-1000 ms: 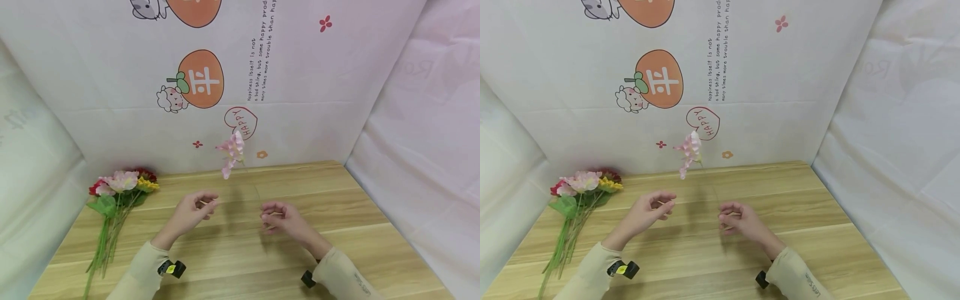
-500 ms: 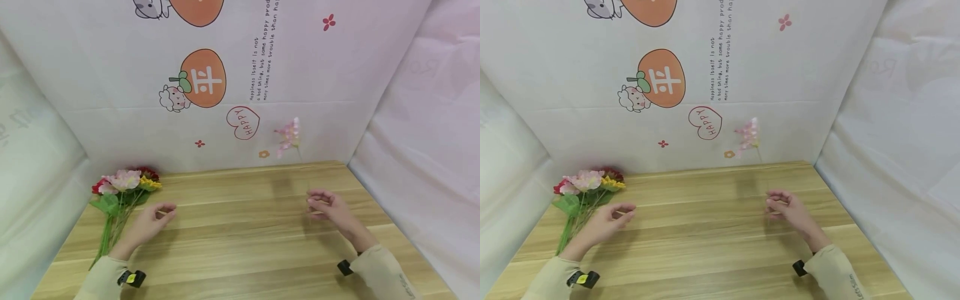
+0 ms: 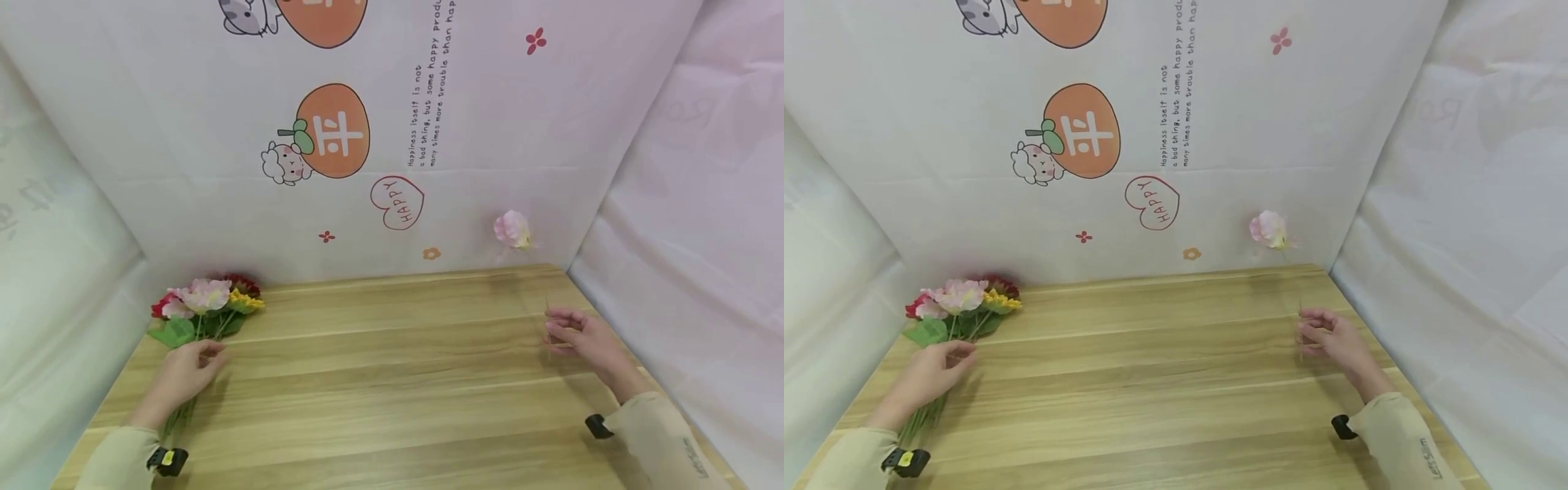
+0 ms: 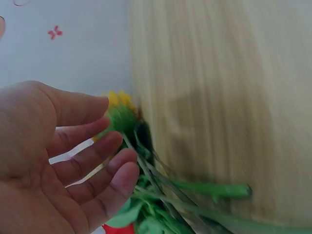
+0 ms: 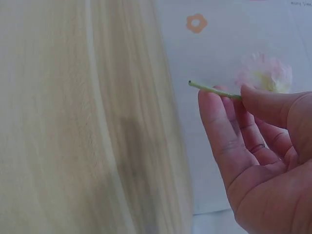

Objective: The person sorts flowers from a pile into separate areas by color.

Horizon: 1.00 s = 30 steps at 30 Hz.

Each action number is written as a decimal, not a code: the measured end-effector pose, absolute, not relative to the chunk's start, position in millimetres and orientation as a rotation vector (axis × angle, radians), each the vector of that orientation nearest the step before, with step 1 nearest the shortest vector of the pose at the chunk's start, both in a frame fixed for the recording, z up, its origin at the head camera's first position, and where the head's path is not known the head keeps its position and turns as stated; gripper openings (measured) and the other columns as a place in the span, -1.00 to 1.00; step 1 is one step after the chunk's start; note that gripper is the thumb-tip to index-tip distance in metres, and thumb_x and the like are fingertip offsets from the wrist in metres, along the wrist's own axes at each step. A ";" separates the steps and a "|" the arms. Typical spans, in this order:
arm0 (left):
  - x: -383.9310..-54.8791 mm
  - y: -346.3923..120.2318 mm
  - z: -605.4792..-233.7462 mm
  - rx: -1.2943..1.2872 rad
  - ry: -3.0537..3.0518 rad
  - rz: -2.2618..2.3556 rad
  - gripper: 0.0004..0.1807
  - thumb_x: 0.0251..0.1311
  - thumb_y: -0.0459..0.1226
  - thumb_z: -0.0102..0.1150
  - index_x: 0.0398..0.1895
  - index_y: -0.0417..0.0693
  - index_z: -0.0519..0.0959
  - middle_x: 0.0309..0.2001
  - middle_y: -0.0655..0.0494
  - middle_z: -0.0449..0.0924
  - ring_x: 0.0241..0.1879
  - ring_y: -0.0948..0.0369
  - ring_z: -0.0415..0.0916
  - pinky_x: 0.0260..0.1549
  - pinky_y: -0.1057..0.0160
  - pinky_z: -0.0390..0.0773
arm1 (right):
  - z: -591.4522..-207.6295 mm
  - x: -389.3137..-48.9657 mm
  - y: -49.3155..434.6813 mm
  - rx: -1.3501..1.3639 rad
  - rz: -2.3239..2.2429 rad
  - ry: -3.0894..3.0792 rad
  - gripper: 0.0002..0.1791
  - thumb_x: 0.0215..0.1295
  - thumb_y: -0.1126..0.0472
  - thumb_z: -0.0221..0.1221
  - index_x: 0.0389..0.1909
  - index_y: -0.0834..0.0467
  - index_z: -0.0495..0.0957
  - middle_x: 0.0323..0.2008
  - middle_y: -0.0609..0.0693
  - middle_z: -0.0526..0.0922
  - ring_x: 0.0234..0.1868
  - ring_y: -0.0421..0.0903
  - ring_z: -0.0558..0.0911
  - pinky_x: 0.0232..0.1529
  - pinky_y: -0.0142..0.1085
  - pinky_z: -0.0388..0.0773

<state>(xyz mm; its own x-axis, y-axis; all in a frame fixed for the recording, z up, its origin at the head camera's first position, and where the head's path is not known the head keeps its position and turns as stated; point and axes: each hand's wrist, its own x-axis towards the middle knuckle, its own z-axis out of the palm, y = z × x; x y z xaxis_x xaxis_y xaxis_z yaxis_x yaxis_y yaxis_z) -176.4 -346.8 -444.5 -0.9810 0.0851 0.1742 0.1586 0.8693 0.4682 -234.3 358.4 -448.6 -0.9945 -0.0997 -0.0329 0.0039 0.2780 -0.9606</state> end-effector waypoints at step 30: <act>-178.4 -379.9 -451.1 -0.104 -3.125 -0.407 -0.31 -0.07 -0.11 0.61 0.03 -0.41 0.57 0.01 -0.51 0.55 -0.02 -0.45 0.48 -0.09 -0.37 0.50 | -473.6 -255.3 382.1 0.071 -1.453 2.659 -0.49 0.49 0.32 0.16 0.29 0.56 0.31 -0.03 0.41 0.61 -0.20 0.05 0.72 -0.21 -0.13 0.74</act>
